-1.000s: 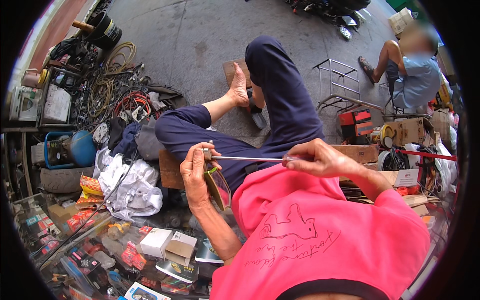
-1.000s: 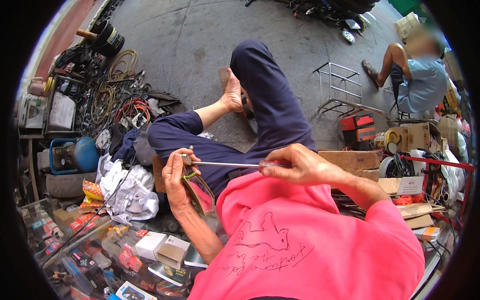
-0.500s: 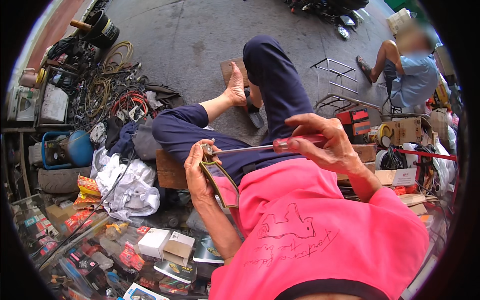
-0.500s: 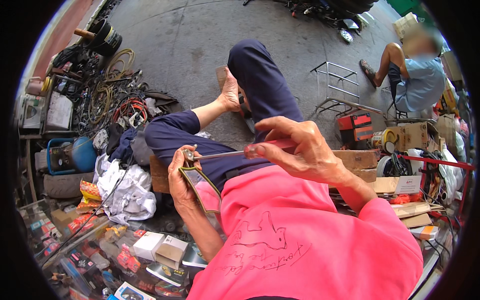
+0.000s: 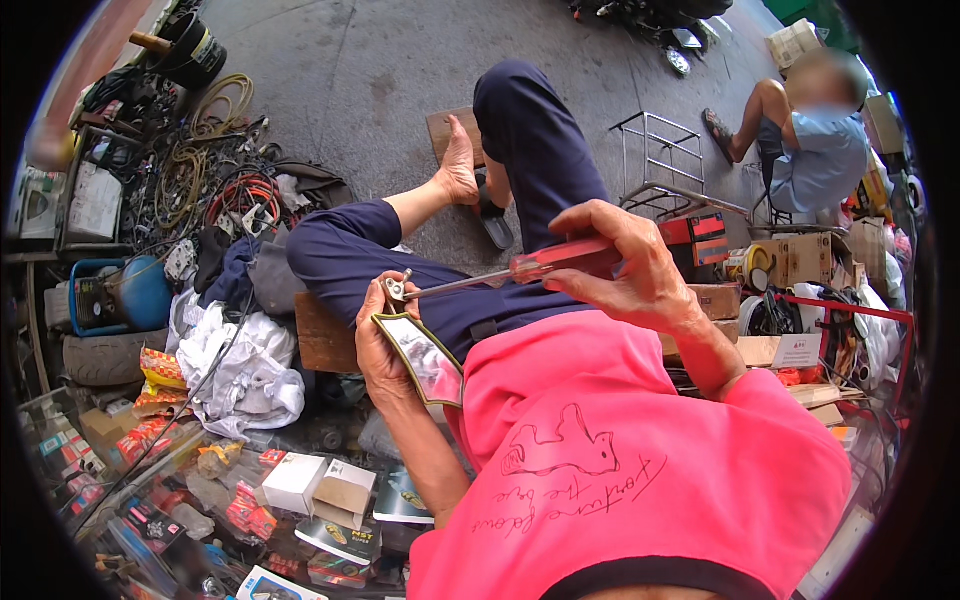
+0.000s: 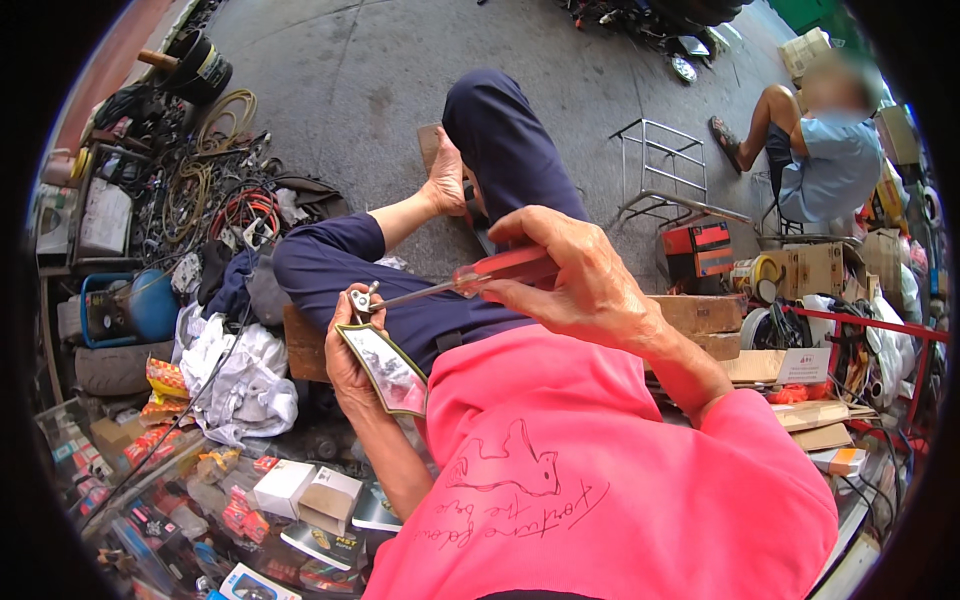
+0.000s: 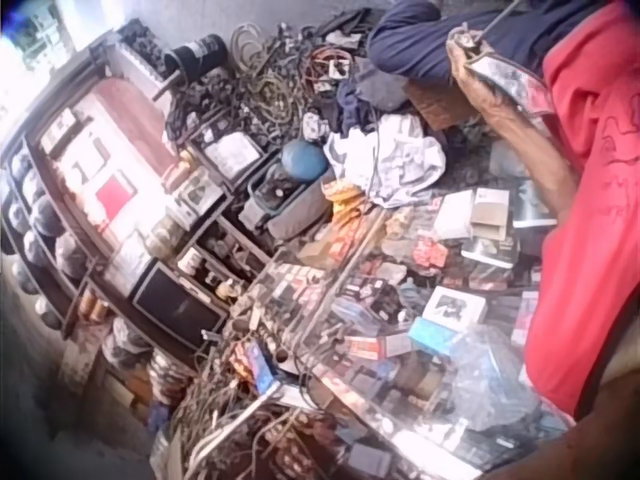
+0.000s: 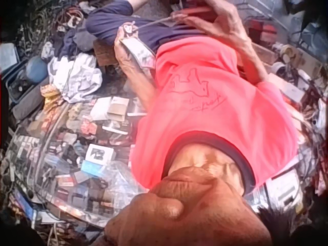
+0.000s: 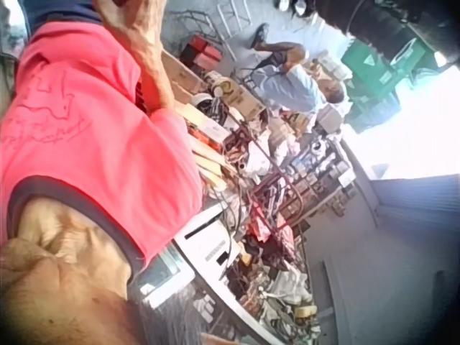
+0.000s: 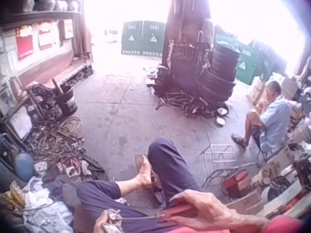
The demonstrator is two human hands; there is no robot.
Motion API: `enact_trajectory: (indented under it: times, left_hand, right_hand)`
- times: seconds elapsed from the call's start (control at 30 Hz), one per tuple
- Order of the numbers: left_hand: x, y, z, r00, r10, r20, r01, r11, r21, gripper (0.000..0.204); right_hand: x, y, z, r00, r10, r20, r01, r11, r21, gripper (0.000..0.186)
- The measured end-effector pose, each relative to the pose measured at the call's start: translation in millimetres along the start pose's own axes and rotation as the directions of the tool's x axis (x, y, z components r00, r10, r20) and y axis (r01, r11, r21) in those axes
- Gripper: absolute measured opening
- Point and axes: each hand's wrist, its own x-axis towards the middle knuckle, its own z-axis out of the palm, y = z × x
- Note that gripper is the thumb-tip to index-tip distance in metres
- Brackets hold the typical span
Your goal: The person sits on a low stool and uses a screwdriver to manipulate a small mechanical component held in their left hand. They repeatedly insert the screwdriver into the component and turn it, occasionally pausing to inspect the part. The task appears to be a repair or adjustment of a small device.
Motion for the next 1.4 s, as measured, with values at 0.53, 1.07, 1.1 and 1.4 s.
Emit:
enact_trajectory:
  times: [0.53, 1.07, 1.1, 1.4]
  left_hand:
    - [28, -5, -11, 0.978, -0.069, 0.197, 0.120, 0.958, -0.259, 0.028]
    - [35, -5, -18, 0.974, -0.083, 0.211, 0.142, 0.948, -0.286, 0.027]
    - [35, -5, -17, 0.976, -0.082, 0.202, 0.141, 0.946, -0.293, 0.027]
    - [34, -4, -11, 0.982, -0.095, 0.165, 0.142, 0.943, -0.302, 0.028]
  right_hand:
    - [43, -36, 16, 0.993, -0.108, -0.047, 0.108, 0.994, -0.001, 0.037]
    - [59, -45, 25, 0.961, -0.277, 0.009, 0.276, 0.954, -0.117, 0.031]
    - [60, -48, 25, 0.971, -0.240, 0.013, 0.238, 0.957, -0.165, 0.032]
    - [60, -46, 25, 0.958, -0.285, 0.014, 0.285, 0.956, -0.074, 0.036]
